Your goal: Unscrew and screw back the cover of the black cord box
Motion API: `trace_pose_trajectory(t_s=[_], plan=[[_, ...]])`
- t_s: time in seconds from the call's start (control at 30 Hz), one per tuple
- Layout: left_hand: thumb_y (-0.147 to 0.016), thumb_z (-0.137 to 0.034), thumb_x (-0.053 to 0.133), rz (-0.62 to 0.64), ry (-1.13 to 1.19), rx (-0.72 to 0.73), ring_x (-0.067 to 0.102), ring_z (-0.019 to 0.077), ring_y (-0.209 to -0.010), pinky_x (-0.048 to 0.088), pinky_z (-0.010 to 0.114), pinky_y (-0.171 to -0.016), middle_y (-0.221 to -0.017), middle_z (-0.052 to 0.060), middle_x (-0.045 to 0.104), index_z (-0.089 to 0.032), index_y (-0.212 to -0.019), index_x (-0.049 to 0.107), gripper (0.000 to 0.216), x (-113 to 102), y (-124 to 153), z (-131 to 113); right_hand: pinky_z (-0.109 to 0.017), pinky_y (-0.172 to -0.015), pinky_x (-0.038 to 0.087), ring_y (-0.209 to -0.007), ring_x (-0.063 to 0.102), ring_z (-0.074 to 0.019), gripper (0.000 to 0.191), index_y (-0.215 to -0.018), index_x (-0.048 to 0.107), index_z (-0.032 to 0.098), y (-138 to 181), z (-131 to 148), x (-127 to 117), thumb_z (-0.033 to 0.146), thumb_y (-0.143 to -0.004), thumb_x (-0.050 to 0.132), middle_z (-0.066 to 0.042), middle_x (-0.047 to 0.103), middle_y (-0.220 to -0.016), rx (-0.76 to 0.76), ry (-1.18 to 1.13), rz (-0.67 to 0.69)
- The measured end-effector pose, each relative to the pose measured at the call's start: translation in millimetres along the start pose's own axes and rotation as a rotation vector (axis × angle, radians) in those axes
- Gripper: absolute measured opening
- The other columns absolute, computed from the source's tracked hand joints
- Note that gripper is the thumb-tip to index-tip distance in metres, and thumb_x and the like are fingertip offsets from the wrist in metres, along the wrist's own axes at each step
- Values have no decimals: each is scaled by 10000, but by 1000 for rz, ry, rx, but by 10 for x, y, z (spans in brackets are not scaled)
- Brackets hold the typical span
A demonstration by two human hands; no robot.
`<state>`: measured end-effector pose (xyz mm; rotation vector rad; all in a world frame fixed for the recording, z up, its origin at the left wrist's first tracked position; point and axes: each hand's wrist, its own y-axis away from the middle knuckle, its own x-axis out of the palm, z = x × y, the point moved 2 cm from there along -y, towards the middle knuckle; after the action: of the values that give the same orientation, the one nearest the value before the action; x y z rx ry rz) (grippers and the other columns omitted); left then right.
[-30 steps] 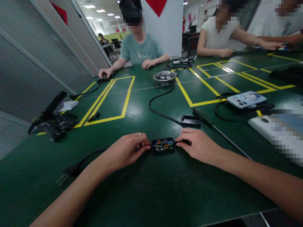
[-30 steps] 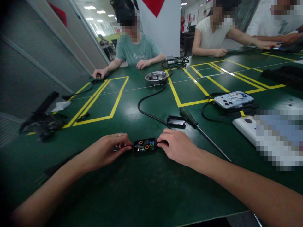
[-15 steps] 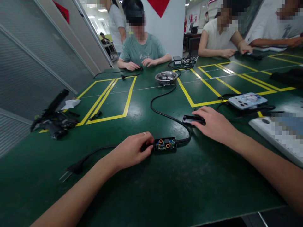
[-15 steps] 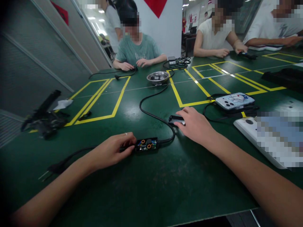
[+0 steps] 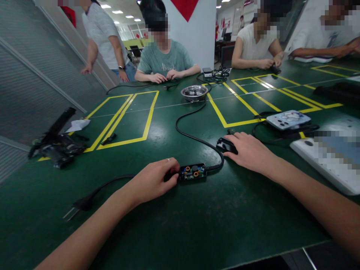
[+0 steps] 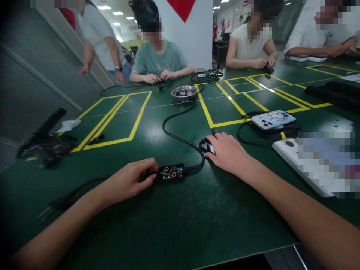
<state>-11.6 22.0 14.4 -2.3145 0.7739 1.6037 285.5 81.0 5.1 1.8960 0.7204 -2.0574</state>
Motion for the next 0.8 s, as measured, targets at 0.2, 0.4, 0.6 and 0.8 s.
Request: trace_pose_trajectory(t_s=[0.2, 0.4, 0.6, 0.8], plan=[[-904, -275, 453, 11, 2, 5, 552, 156, -731, 423, 290, -665, -865, 19, 582, -200, -947, 534, 119, 11, -4, 15, -450, -815, 510, -992, 621, -301, 501, -1308, 519, 149, 17, 41, 31, 407, -880, 534, -151, 641, -1144, 17, -16, -16], [-906, -278, 462, 6, 11, -2, 549, 153, -734, 421, 287, -670, -867, 8, 581, -207, -942, 533, 107, 7, -7, 0, -463, -812, 522, -971, 627, -307, 462, -1269, 543, 135, 20, 69, -44, 399, -892, 508, -151, 644, -1138, 35, 3, -63], [-896, -264, 462, 5, -5, 2, 544, 155, -726, 418, 286, -668, -859, 11, 582, -205, -933, 533, 99, 8, -7, -1, -455, -818, 517, -996, 627, -301, 518, -1346, 486, 144, 23, 66, -192, 409, -901, 491, -150, 638, -1176, 160, -156, -167], [-909, -282, 452, 6, -7, -2, 550, 158, -734, 421, 288, -667, -868, 20, 583, -204, -939, 529, 114, 19, -5, 18, -333, -681, 482, -762, 644, -193, 411, -1308, 529, 195, 50, 100, -314, 375, -985, 350, -80, 692, -952, 247, -497, -270]])
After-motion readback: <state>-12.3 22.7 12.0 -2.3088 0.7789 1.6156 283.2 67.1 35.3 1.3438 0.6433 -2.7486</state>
